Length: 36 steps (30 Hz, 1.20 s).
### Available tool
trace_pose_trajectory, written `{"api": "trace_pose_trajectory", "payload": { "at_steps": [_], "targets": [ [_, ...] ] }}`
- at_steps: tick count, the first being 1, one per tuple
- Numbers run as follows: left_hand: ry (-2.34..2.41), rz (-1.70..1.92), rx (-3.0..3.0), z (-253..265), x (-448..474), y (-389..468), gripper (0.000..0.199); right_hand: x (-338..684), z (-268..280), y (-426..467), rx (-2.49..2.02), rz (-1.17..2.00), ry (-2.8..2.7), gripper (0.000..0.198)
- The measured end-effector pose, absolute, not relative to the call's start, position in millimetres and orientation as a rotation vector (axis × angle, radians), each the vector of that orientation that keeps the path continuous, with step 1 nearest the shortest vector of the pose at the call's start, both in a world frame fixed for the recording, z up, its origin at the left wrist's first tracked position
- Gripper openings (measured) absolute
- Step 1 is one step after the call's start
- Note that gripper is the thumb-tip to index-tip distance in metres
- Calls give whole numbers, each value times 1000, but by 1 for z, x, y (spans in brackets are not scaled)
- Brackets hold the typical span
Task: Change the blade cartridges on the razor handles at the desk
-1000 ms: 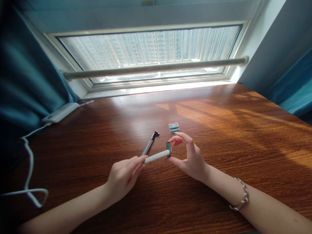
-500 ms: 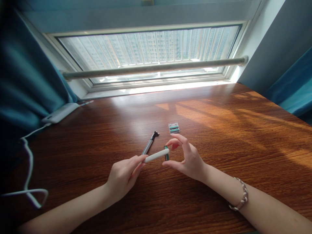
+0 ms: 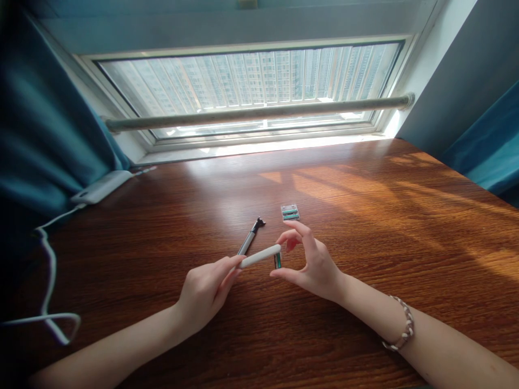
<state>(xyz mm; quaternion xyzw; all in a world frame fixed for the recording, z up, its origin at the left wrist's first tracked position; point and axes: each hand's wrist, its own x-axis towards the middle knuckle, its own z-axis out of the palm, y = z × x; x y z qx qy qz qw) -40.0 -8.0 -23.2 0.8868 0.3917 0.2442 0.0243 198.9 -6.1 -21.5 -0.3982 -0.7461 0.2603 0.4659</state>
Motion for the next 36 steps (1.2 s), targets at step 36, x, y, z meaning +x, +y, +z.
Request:
{"api": "trace_pose_trajectory", "payload": {
  "at_steps": [36],
  "targets": [
    [1181,763,2643,-24,-39,-8,20,200,-24,0,-1085,700,-1675,76]
  ]
}}
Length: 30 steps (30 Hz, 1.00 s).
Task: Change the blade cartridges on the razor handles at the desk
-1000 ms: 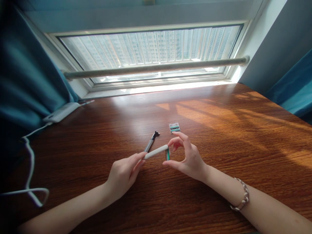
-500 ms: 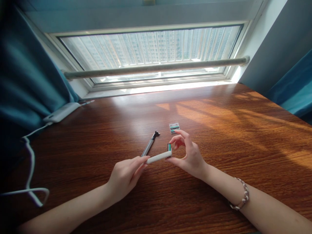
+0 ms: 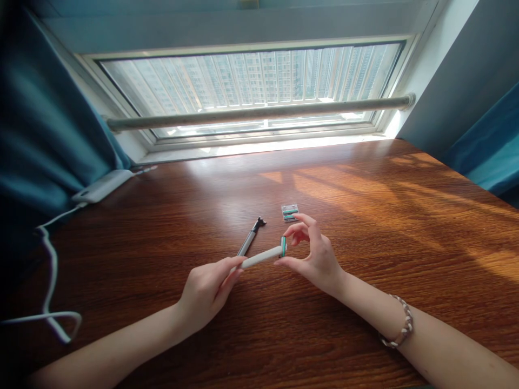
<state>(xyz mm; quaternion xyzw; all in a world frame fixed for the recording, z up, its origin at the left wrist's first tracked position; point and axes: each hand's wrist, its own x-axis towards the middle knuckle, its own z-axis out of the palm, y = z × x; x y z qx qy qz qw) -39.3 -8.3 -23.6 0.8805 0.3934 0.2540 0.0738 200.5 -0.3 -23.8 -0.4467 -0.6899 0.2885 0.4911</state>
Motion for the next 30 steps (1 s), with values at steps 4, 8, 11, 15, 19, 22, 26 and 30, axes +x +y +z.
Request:
{"api": "trace_pose_trajectory", "payload": {
  "at_steps": [4,8,11,15,19,22,26,30],
  "targets": [
    [1128,733,2632,-23,-39,-10,20,201,-25,-1,-1086,723,-1704,77],
    [1133,701,2613,-24,-39,-10,21,201,-27,0,-1094,719,-1686,78],
    [1166,688,2604,-24,-40,-9,21,201,-27,1,-1092,699,-1662,77],
    [1206,700,2603,-25,-40,-9,21,201,-27,1,-1124,659,-1633,77],
    [1221,729,2589,-25,-41,-9,21,202,-26,2,-1150,668,-1603,76],
    [1235,762,2578,-24,-41,-9,21,202,-26,3,-1144,686,-1587,75],
    [1237,827,2559,-23,-41,-8,21,202,-26,3,-1125,726,-1627,76],
    [1134,761,2620,-22,-40,-8,21,201,-25,0,-1058,799,-1697,79]
  ]
}}
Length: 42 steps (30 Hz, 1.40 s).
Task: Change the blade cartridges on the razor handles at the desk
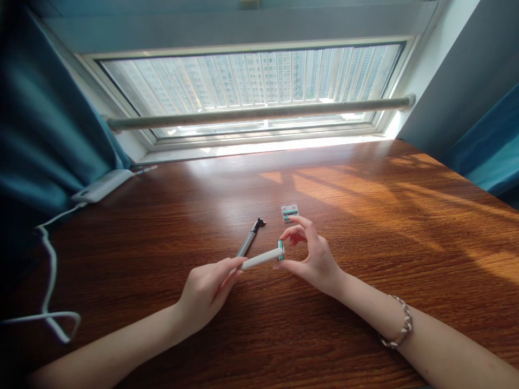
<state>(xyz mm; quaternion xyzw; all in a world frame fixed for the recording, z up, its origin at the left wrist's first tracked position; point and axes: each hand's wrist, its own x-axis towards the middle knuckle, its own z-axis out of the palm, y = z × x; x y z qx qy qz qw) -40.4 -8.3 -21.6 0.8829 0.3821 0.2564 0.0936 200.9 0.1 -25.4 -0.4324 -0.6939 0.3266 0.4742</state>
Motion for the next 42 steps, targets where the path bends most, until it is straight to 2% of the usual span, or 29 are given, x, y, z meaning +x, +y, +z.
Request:
{"api": "trace_pose_trajectory", "payload": {
  "at_steps": [17,42],
  "targets": [
    [1375,735,2570,-25,-42,-5,21,200,-21,-2,-982,803,-1713,80],
    [1266,775,2715,-20,-40,-8,24,199,-21,-3,-965,872,-1693,81]
  ]
}}
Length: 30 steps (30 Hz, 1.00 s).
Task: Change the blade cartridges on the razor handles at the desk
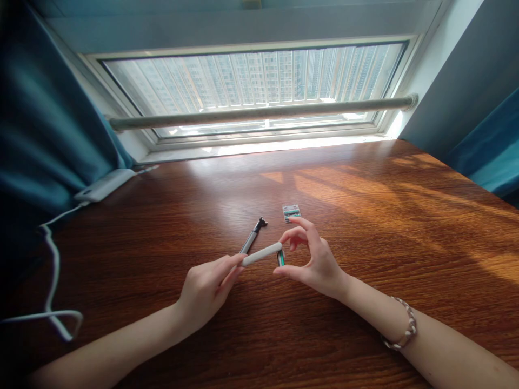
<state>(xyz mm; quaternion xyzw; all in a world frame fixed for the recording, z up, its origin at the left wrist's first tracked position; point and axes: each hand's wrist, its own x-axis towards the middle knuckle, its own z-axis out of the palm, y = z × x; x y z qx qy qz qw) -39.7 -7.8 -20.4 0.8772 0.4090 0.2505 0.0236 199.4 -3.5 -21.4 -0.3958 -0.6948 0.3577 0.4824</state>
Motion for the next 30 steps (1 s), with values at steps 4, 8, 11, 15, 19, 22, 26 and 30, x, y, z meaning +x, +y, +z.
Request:
{"api": "trace_pose_trajectory", "payload": {
  "at_steps": [4,8,11,15,19,22,26,30],
  "targets": [
    [1261,802,2715,-20,-39,-8,24,200,-21,-4,-971,871,-1696,79],
    [1260,815,2711,-19,-39,-8,25,200,-21,-3,-971,875,-1698,81],
    [1258,813,2713,-19,-39,-8,25,199,-21,-3,-968,876,-1698,80],
    [1257,812,2710,-19,-39,-8,25,199,-21,-3,-972,871,-1699,79],
    [1254,821,2709,-20,-39,-8,24,199,-21,-4,-961,867,-1688,80],
    [1252,822,2712,-20,-40,-8,24,199,-21,-4,-956,871,-1683,80],
    [1250,796,2713,-21,-41,-8,23,199,-21,-3,-959,869,-1669,80],
    [1255,790,2703,-23,-41,-8,22,199,-20,-3,-966,853,-1639,79]
  ]
}}
